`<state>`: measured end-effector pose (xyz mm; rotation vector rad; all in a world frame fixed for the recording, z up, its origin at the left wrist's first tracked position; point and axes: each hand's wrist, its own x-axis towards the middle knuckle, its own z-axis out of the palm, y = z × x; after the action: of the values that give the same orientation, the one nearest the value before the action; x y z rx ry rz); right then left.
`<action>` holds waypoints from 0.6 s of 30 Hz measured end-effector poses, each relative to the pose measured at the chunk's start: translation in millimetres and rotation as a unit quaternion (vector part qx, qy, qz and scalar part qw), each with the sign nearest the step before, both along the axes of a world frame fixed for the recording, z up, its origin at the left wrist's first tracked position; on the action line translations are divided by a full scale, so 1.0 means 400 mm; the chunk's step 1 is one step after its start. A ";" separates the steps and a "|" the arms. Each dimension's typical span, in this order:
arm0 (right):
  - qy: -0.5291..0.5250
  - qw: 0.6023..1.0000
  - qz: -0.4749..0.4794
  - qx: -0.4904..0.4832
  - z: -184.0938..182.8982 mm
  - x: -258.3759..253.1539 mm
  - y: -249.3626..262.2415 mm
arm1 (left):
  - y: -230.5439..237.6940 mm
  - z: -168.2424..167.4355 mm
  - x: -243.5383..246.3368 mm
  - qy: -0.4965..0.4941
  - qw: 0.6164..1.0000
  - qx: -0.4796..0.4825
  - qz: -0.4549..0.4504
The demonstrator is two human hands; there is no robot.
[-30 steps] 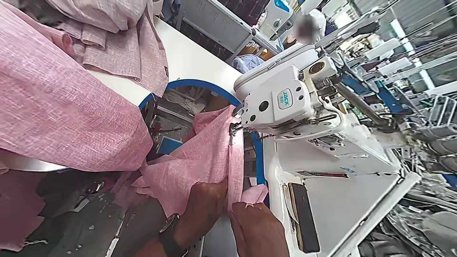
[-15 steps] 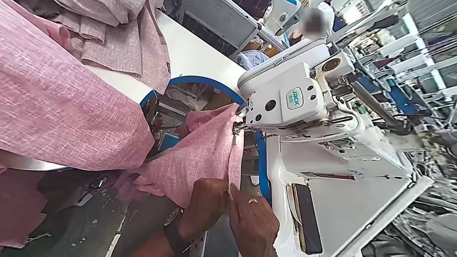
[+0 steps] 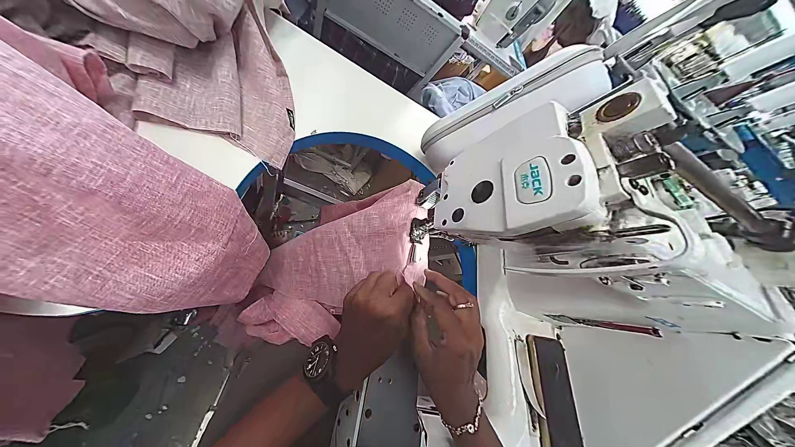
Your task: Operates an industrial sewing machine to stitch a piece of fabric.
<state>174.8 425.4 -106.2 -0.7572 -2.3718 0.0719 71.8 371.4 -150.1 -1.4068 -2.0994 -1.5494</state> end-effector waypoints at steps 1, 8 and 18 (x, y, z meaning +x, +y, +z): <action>-0.002 1.000 0.002 -0.010 -0.002 0.001 0.007 | 0.007 0.005 -0.003 0.008 1.000 -0.011 0.009; -0.001 0.999 -0.015 -0.049 -0.010 -0.010 0.017 | 0.029 -0.069 -0.224 -0.221 0.943 -0.193 -0.159; -0.135 0.903 0.405 -0.037 0.131 -0.192 -0.108 | -0.265 0.190 -0.362 -0.130 0.914 0.073 -0.378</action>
<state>98.0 382.2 -53.8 0.2591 -2.8050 0.4281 -72.9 265.2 -74.2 -2.2145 -1.5569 -2.2029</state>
